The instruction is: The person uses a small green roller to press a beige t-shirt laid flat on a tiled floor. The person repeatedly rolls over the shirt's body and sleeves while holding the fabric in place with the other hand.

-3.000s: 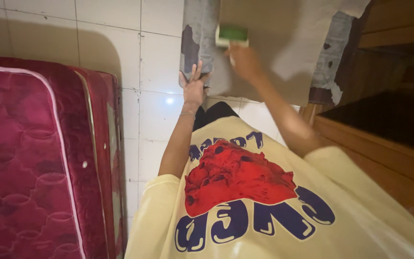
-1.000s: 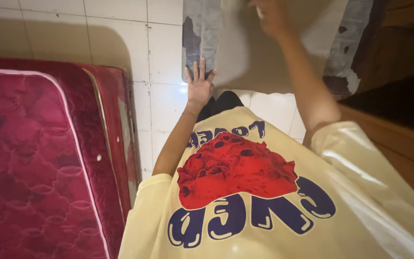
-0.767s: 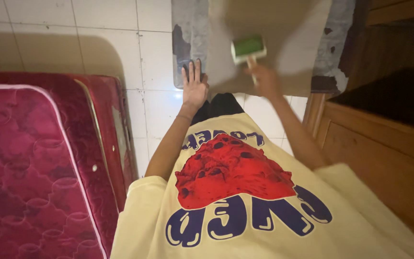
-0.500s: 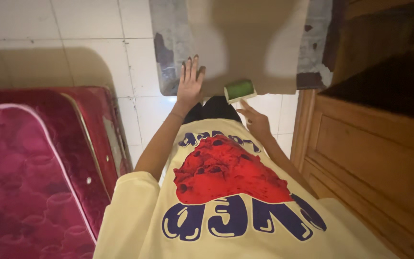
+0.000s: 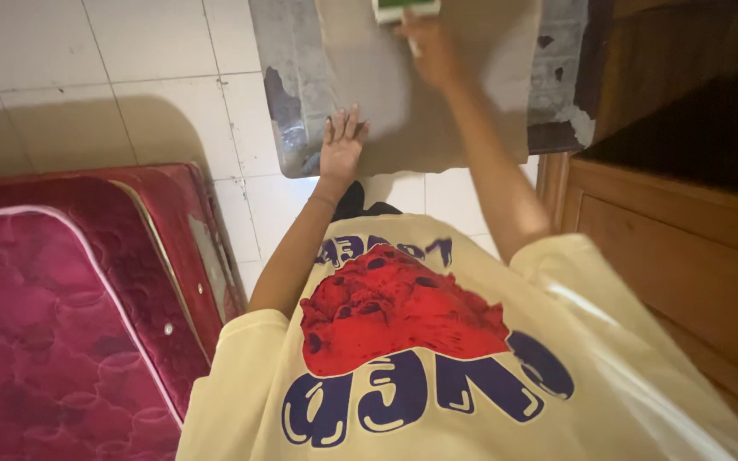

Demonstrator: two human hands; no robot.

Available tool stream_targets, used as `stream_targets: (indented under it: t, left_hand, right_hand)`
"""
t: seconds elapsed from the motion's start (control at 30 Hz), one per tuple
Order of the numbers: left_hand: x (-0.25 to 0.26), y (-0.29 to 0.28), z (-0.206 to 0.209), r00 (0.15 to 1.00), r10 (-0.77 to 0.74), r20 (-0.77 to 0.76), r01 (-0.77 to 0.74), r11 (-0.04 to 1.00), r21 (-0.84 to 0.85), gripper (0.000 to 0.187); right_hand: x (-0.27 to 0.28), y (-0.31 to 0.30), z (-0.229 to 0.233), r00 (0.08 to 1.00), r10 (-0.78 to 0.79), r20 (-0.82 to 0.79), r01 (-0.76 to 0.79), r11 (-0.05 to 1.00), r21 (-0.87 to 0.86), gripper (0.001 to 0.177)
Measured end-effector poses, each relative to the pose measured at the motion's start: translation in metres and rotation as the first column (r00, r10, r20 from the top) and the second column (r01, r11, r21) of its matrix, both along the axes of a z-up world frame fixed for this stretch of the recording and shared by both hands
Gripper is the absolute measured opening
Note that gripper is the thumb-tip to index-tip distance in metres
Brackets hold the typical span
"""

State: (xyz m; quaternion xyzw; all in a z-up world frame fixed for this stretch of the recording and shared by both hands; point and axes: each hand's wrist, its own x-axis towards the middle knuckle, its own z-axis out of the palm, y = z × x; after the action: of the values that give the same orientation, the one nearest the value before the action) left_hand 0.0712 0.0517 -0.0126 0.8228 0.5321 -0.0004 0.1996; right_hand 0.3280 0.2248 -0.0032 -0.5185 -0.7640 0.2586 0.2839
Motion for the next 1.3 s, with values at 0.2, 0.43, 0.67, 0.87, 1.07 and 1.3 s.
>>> stream_targets:
  t: [0.2, 0.43, 0.67, 0.87, 1.07, 1.3]
  left_hand:
    - [0.002, 0.004, 0.002, 0.998, -0.019, -0.058, 0.018, 1.000, -0.014, 0.067]
    - [-0.005, 0.011, 0.027, 0.999, -0.025, 0.047, 0.027, 0.998, -0.049, 0.075]
    - [-0.006, 0.006, 0.016, 0.999, -0.019, 0.045, 0.017, 0.999, 0.031, 0.065]
    - [-0.006, 0.006, -0.001, 0.998, -0.013, 0.055, 0.011, 0.999, 0.030, 0.062]
    - [-0.007, 0.017, 0.035, 0.994, -0.071, -0.079, 0.065, 0.995, -0.076, 0.080]
    - [-0.012, 0.026, 0.071, 0.990, -0.101, -0.096, 0.080, 0.976, -0.201, 0.100]
  right_hand:
    - [0.003, 0.000, 0.049, 0.997, 0.026, 0.072, -0.015, 0.989, -0.149, 0.060]
    - [0.009, -0.172, 0.093, 0.993, -0.060, 0.103, 0.074, 0.987, -0.142, 0.052]
    - [0.005, -0.277, 0.152, 0.964, -0.257, 0.069, 0.257, 0.826, -0.502, 0.066]
    - [0.002, -0.228, 0.126, 0.961, -0.265, 0.077, 0.274, 0.885, -0.375, 0.073]
    - [0.020, -0.082, 0.050, 0.987, -0.158, 0.022, 0.159, 0.967, -0.199, 0.070]
    - [0.047, -0.025, 0.043, 0.995, -0.099, 0.008, 0.098, 0.966, -0.239, 0.058]
